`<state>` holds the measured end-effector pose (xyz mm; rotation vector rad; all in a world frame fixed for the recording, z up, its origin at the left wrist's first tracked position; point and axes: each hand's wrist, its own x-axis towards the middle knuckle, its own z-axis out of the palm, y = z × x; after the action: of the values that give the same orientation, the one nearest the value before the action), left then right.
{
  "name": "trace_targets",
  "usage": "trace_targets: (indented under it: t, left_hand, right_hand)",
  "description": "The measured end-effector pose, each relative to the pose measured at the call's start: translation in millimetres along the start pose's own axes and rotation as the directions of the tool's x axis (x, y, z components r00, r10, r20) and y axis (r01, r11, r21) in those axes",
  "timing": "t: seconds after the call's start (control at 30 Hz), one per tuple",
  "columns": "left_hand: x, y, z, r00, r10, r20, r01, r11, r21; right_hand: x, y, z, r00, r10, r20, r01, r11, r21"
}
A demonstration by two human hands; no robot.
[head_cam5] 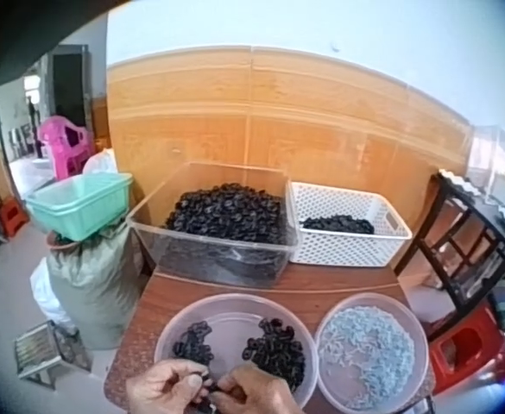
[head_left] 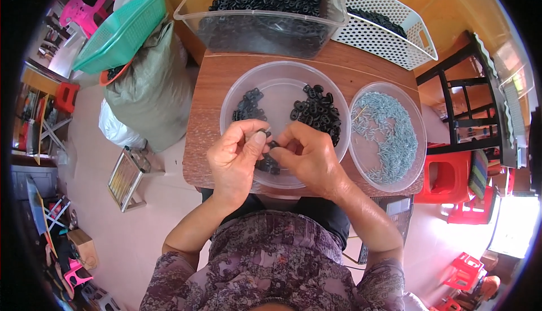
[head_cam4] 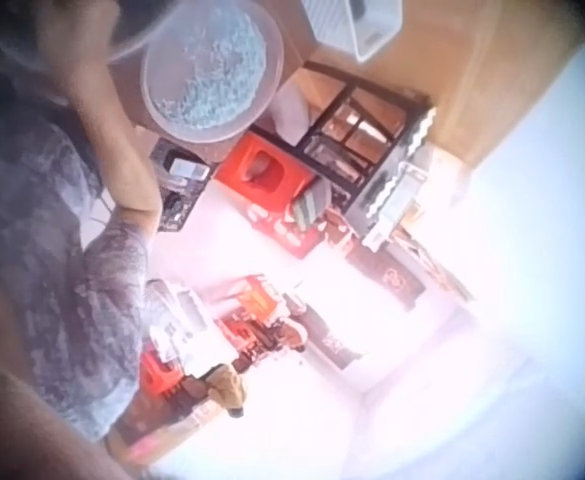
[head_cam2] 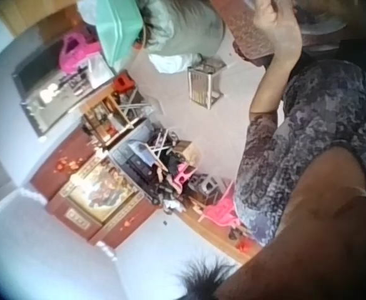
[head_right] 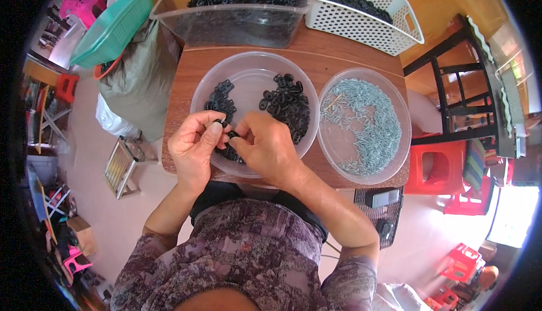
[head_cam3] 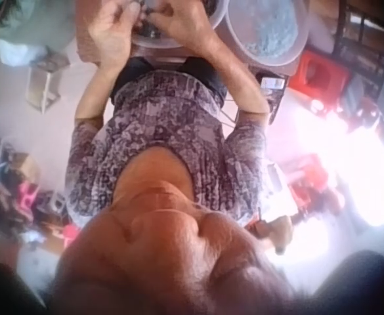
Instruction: The person assembles plastic cord locks by fitting the components together by hand and placing the assembled pieces into a basket.
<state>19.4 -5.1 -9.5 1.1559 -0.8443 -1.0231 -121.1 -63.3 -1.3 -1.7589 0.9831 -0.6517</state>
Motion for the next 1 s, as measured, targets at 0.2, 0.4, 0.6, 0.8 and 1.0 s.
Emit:
trace_targets:
  t: [0.2,0.4,0.6,0.8,1.0]
  left_hand:
    - [2.3,-0.8,9.4,0.999,-0.008,-0.044,0.004,0.997,-0.074]
    - [2.0,-1.5,15.5,0.997,-0.048,-0.063,0.035,0.979,-0.199]
    - [-2.9,-3.7,18.5,0.999,-0.036,-0.022,0.032,0.986,-0.162]
    - [-8.3,-9.1,25.6,0.994,0.033,-0.101,-0.043,0.995,-0.093]
    - [-11.1,-12.5,22.7,0.994,0.065,-0.088,-0.076,0.987,-0.138]
  right_hand:
    - [-12.5,-4.8,11.0,0.986,0.057,-0.155,-0.031,0.985,0.167]
    - [-22.6,3.6,15.3,0.954,-0.124,-0.274,0.158,0.982,0.106]
    - [-22.9,7.0,16.1,0.755,-0.577,-0.312,0.404,0.784,-0.472]
    - [-28.7,8.4,28.5,0.732,-0.605,-0.314,0.378,0.743,-0.552]
    - [-32.5,0.9,30.1,0.863,-0.215,-0.458,0.229,0.973,-0.025]
